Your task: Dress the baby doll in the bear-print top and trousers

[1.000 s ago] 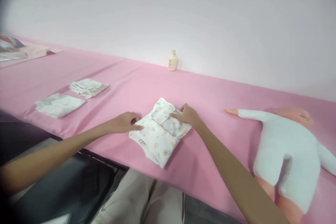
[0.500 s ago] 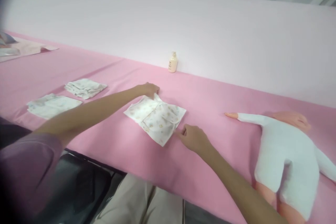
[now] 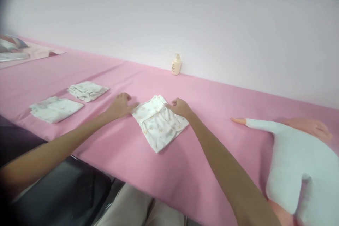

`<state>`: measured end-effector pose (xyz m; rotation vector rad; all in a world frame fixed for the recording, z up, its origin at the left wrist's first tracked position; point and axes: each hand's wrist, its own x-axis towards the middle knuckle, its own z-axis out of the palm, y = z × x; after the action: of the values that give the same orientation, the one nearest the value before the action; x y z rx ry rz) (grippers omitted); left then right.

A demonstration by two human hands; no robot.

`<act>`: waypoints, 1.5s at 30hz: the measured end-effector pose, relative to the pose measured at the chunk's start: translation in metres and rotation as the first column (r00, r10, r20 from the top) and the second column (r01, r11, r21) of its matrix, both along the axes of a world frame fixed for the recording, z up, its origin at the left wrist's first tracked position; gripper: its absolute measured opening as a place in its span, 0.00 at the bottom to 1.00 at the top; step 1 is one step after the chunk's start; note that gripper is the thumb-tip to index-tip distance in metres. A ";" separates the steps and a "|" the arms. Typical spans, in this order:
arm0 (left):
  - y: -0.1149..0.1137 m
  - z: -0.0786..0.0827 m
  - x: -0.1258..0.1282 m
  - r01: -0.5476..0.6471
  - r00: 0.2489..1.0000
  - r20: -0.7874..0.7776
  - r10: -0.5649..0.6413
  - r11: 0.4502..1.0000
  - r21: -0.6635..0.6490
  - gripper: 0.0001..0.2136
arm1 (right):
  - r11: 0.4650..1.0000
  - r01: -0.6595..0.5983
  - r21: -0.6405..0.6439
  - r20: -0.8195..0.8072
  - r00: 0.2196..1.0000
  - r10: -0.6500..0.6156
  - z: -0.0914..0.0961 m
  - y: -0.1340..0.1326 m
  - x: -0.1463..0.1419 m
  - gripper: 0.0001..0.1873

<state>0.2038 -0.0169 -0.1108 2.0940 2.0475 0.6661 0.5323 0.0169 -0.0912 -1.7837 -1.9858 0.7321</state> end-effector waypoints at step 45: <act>0.107 -0.011 0.145 0.358 0.923 0.147 -0.356 0.934 0.014 0.25 | 0.892 0.348 0.289 -0.013 0.933 -0.360 -0.030 0.002 0.125 0.22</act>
<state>0.3486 0.0901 -0.1222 2.2507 1.5310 0.7164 0.6577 0.0192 -0.1208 -1.9125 -1.6194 0.2750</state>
